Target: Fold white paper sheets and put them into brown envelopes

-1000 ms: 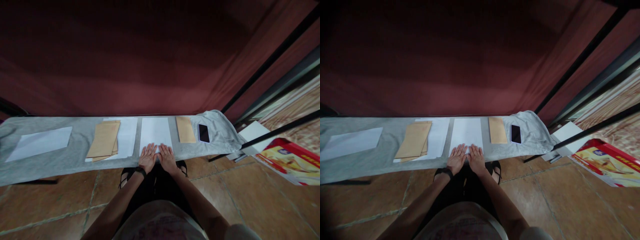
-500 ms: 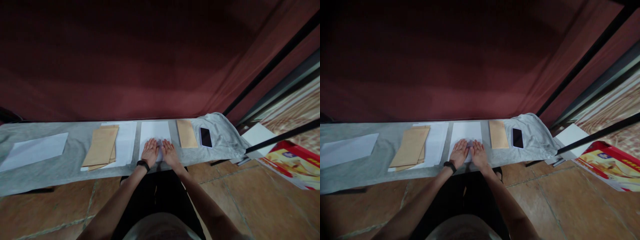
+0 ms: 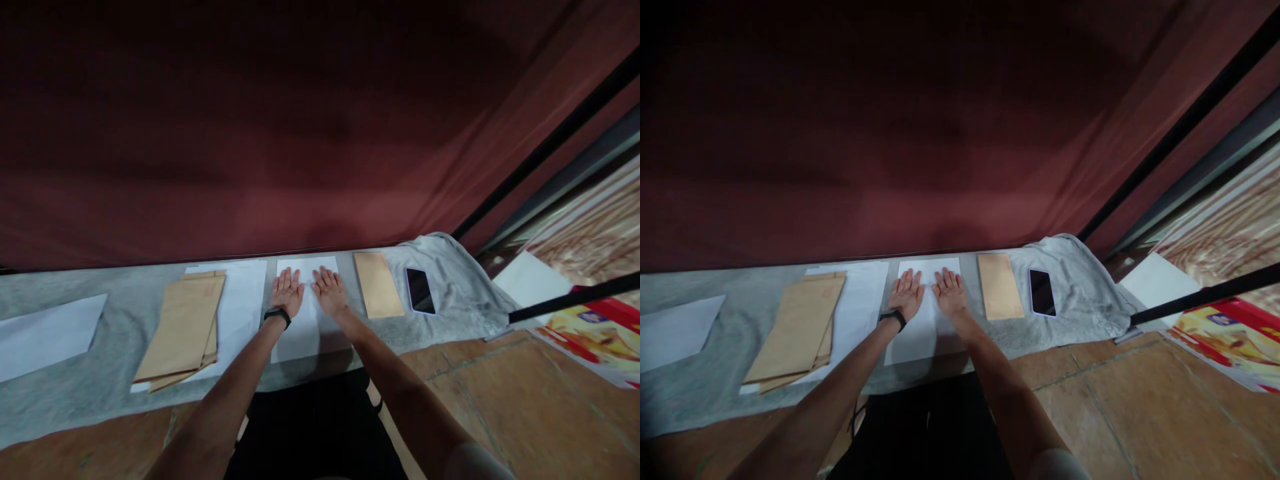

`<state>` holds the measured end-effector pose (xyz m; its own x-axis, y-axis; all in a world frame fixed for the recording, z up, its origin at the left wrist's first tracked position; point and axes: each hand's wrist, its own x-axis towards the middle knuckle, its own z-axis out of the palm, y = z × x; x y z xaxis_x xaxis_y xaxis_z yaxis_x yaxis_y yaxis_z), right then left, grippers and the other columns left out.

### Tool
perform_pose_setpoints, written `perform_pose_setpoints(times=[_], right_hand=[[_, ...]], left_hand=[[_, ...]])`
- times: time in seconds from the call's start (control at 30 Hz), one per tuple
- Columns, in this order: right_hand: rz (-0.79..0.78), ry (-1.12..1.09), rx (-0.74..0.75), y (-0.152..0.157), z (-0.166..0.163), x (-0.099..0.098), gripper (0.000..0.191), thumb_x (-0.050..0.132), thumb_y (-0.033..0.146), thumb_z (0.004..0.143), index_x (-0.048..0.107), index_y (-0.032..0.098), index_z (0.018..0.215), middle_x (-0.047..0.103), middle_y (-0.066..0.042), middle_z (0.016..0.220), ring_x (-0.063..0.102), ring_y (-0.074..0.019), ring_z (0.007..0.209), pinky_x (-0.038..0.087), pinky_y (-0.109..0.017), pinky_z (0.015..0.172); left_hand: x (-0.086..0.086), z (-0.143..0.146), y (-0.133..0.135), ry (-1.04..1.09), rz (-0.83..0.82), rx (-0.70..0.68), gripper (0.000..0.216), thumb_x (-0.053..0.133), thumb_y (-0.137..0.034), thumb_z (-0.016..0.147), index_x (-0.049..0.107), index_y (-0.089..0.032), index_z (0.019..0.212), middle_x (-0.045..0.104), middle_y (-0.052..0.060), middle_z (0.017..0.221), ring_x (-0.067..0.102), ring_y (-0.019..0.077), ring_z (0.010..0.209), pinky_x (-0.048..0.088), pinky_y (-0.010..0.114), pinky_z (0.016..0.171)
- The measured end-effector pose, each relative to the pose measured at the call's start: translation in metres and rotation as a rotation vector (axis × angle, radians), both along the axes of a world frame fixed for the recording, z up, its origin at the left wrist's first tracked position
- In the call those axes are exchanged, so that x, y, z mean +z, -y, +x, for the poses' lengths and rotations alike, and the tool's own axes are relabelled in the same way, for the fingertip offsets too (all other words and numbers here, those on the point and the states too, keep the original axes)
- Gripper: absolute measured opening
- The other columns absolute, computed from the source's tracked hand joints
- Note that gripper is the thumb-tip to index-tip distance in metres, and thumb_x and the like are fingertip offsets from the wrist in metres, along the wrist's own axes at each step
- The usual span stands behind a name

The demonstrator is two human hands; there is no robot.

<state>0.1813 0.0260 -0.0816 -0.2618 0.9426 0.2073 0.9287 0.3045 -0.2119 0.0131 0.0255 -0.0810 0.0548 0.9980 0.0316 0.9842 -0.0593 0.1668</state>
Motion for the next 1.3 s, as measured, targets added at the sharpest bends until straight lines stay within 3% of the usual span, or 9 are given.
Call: perform_pose_setpoints(times=[0.2, 0.4, 0.5, 0.7, 0.8, 0.87, 0.97, 1.1, 1.3], right_hand=[[-0.028, -0.020, -0.169, -0.031, 0.002, 0.003, 0.056, 0.029, 0.037, 0.105, 0.038, 0.008, 0.151, 0.036, -0.018, 0.157, 0.036, -0.0282, 0.146, 0.024, -0.049, 0.120], [-0.015, -0.006, 0.037, -0.043, -0.008, 0.002, 0.049, 0.032, 0.034, 0.104, 0.043, 0.021, 0.150, 0.036, -0.008, 0.159, 0.034, -0.0259, 0.147, 0.023, -0.049, 0.121], [0.007, -0.012, -0.009, -0.041, -0.005, -0.002, 0.051, 0.034, 0.038, 0.104, 0.040, 0.020, 0.152, 0.034, -0.012, 0.160, 0.034, -0.0268, 0.147, 0.024, -0.051, 0.119], [0.074, -0.051, -0.173, -0.034, 0.006, -0.005, 0.061, 0.035, 0.042, 0.104, 0.037, 0.003, 0.151, 0.036, -0.024, 0.155, 0.036, -0.0320, 0.145, 0.028, -0.052, 0.118], [0.100, -0.058, -0.222, -0.018, 0.006, -0.004, 0.060, 0.034, 0.038, 0.104, 0.036, 0.000, 0.151, 0.037, -0.027, 0.154, 0.037, -0.0322, 0.145, 0.028, -0.054, 0.117], [0.108, -0.048, -0.198, 0.004, 0.007, -0.004, 0.055, 0.036, 0.035, 0.104, 0.037, 0.005, 0.151, 0.037, -0.024, 0.155, 0.037, -0.0310, 0.145, 0.028, -0.054, 0.117], [0.110, -0.030, -0.075, 0.053, 0.017, -0.006, 0.050, 0.038, 0.036, 0.104, 0.041, 0.018, 0.151, 0.036, -0.016, 0.158, 0.039, -0.0304, 0.144, 0.030, -0.054, 0.116], [0.134, -0.016, -0.034, 0.121, 0.035, -0.011, 0.054, 0.043, 0.041, 0.102, 0.041, 0.020, 0.151, 0.032, -0.014, 0.160, 0.038, -0.0312, 0.144, 0.030, -0.051, 0.117], [0.148, 0.001, -0.064, 0.164, 0.043, -0.011, 0.055, 0.044, 0.039, 0.101, 0.042, 0.016, 0.151, 0.038, -0.016, 0.158, 0.039, -0.0311, 0.143, 0.031, -0.049, 0.117]], left_hand=[[0.005, 0.001, -0.014, -0.001, 0.053, 0.122, 0.065, 0.023, -0.040, 0.101, 0.030, -0.002, 0.154, 0.026, 0.019, 0.162, 0.021, 0.0289, 0.151, 0.013, 0.047, 0.124], [0.007, 0.015, -0.026, 0.063, 0.015, -0.106, 0.057, 0.020, -0.038, 0.102, 0.036, -0.020, 0.154, 0.029, 0.006, 0.163, 0.019, 0.0248, 0.152, 0.015, 0.048, 0.123], [0.002, 0.012, -0.028, 0.048, 0.017, -0.054, 0.059, 0.022, -0.041, 0.102, 0.033, -0.019, 0.155, 0.027, 0.008, 0.164, 0.018, 0.0251, 0.153, 0.016, 0.048, 0.123], [0.002, -0.004, -0.018, 0.033, 0.076, 0.091, 0.065, 0.024, -0.042, 0.101, 0.028, -0.005, 0.155, 0.027, 0.017, 0.162, 0.020, 0.0273, 0.152, 0.017, 0.047, 0.123], [0.006, -0.003, 0.006, 0.048, 0.098, 0.113, 0.067, 0.026, -0.041, 0.101, 0.029, -0.001, 0.154, 0.027, 0.021, 0.160, 0.022, 0.0300, 0.151, 0.021, 0.049, 0.122], [0.007, -0.001, 0.033, 0.041, 0.119, 0.081, 0.064, 0.027, -0.041, 0.101, 0.029, -0.007, 0.155, 0.028, 0.018, 0.161, 0.022, 0.0291, 0.151, 0.022, 0.051, 0.122], [0.007, -0.003, 0.087, -0.006, 0.092, -0.020, 0.060, 0.032, -0.042, 0.100, 0.034, -0.016, 0.155, 0.027, 0.011, 0.162, 0.021, 0.0279, 0.152, 0.018, 0.051, 0.123], [0.010, -0.012, 0.152, -0.050, 0.023, -0.134, 0.057, 0.033, -0.043, 0.100, 0.037, -0.025, 0.153, 0.029, 0.005, 0.161, 0.021, 0.0253, 0.152, 0.009, 0.055, 0.125], [0.023, -0.024, 0.184, -0.096, -0.040, -0.240, 0.055, 0.035, -0.038, 0.099, 0.043, -0.021, 0.151, 0.034, 0.008, 0.159, 0.030, 0.0245, 0.149, 0.017, 0.050, 0.124]])
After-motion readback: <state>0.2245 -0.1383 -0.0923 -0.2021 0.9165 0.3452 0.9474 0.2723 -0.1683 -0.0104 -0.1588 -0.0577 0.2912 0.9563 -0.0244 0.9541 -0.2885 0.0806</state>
